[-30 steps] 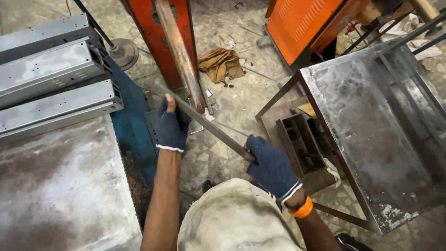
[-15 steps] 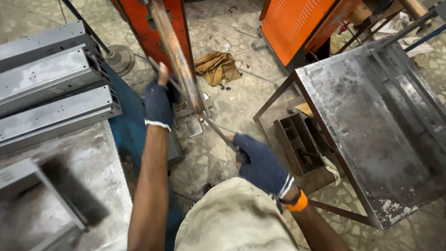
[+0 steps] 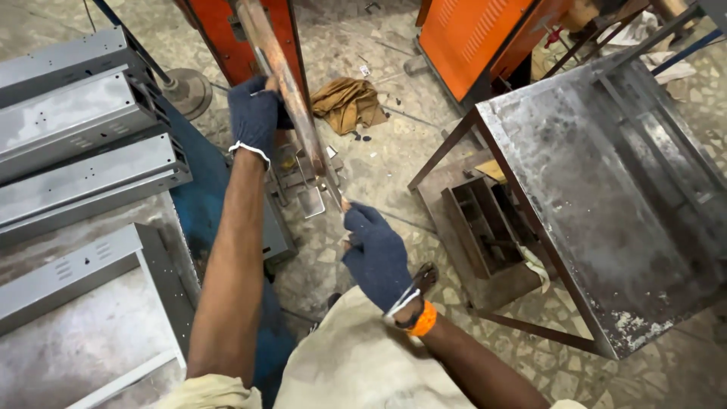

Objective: Spot welding metal components together and using a file to smooth edges in a factory environment.

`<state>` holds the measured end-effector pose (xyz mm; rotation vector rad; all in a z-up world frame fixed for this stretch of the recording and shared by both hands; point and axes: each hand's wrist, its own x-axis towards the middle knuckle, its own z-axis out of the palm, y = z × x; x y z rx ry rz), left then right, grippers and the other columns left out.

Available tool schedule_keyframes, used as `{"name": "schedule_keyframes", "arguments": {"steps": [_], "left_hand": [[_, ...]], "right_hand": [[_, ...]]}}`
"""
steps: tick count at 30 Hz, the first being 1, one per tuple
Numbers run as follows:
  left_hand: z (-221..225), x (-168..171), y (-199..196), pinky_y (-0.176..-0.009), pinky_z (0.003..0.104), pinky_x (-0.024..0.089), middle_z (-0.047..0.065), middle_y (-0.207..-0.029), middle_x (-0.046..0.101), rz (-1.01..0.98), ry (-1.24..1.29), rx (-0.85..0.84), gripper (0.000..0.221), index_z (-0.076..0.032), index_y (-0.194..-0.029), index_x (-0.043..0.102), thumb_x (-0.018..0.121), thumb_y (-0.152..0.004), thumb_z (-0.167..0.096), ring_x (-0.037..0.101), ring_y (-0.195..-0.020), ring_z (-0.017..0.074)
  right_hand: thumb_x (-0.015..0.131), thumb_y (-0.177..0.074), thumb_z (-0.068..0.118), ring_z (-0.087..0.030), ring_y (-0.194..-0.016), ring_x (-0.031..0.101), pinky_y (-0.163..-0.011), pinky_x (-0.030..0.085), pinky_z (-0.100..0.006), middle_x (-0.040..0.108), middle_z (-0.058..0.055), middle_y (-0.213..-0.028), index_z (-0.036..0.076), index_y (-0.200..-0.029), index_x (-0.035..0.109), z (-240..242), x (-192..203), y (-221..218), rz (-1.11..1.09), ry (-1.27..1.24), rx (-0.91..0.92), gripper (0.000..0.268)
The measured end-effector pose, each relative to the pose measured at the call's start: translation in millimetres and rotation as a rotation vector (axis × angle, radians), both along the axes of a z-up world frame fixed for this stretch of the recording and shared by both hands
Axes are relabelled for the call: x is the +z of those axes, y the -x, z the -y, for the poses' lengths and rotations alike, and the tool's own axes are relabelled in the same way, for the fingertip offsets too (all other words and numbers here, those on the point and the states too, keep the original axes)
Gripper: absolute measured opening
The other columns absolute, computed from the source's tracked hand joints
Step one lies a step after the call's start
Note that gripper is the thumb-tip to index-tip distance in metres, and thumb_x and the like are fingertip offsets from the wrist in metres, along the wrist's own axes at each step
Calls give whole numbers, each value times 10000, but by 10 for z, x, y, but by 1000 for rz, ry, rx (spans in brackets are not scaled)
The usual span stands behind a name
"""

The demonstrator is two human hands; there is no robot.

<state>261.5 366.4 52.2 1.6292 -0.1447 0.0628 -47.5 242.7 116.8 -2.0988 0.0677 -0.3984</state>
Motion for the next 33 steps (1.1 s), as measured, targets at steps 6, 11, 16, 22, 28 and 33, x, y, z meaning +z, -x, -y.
{"name": "schedule_keyframes", "arguments": {"steps": [6, 11, 16, 22, 28, 33], "left_hand": [[-116, 292, 858, -551, 302, 513, 28, -688, 671, -198, 106, 34, 307, -6, -820, 722, 715, -931, -291, 631, -586, 135], [-439, -70, 785, -605, 337, 580, 65, -737, 717, -249, 509, 285, 204, 1, -846, 714, 747, -879, -198, 703, -633, 196], [-423, -511, 1312, -621, 409, 617, 104, -756, 681, -297, 956, 394, 184, 18, -861, 627, 699, -891, -149, 707, -652, 235], [-201, -569, 1899, -622, 454, 555, 145, -813, 658, -476, 844, 510, 135, -68, -936, 629, 664, -869, -181, 647, -673, 313], [-556, -866, 1969, -681, 424, 594, 106, -960, 724, -509, 1071, 572, 219, -97, -951, 639, 590, -836, -277, 714, -783, 298], [61, -753, 2110, -770, 426, 607, 114, -981, 730, -537, 1091, 602, 251, -94, -1049, 688, 597, -865, -237, 709, -823, 301]], "right_hand": [[637, -808, -59, -202, -747, 717, -655, 574, -294, 744, -122, -1141, 137, -1362, 647, 485, -62, 270, -174, 55, 106, 588], [672, -736, -67, -277, -894, 708, -771, 572, -359, 727, -173, -1145, 87, -1336, 661, 912, 129, -407, 55, 270, 425, 620], [717, -757, -20, -233, -788, 741, -753, 590, -356, 773, -131, -1029, 127, -1257, 719, 1561, 325, -960, -167, 352, 620, 521], [690, -819, 35, -218, -763, 774, -710, 601, -365, 786, -102, -971, 161, -1146, 785, 1686, 763, -1415, -254, 543, 635, 363], [676, -716, 31, -311, -871, 726, -778, 555, -462, 769, -100, -875, 142, -942, 808, 1284, 720, -1477, 254, 698, 746, 284], [615, -787, 19, -256, -849, 757, -773, 562, -437, 789, -44, -942, 197, -1029, 815, 1633, 954, -2021, -70, 742, 849, 361]]}}
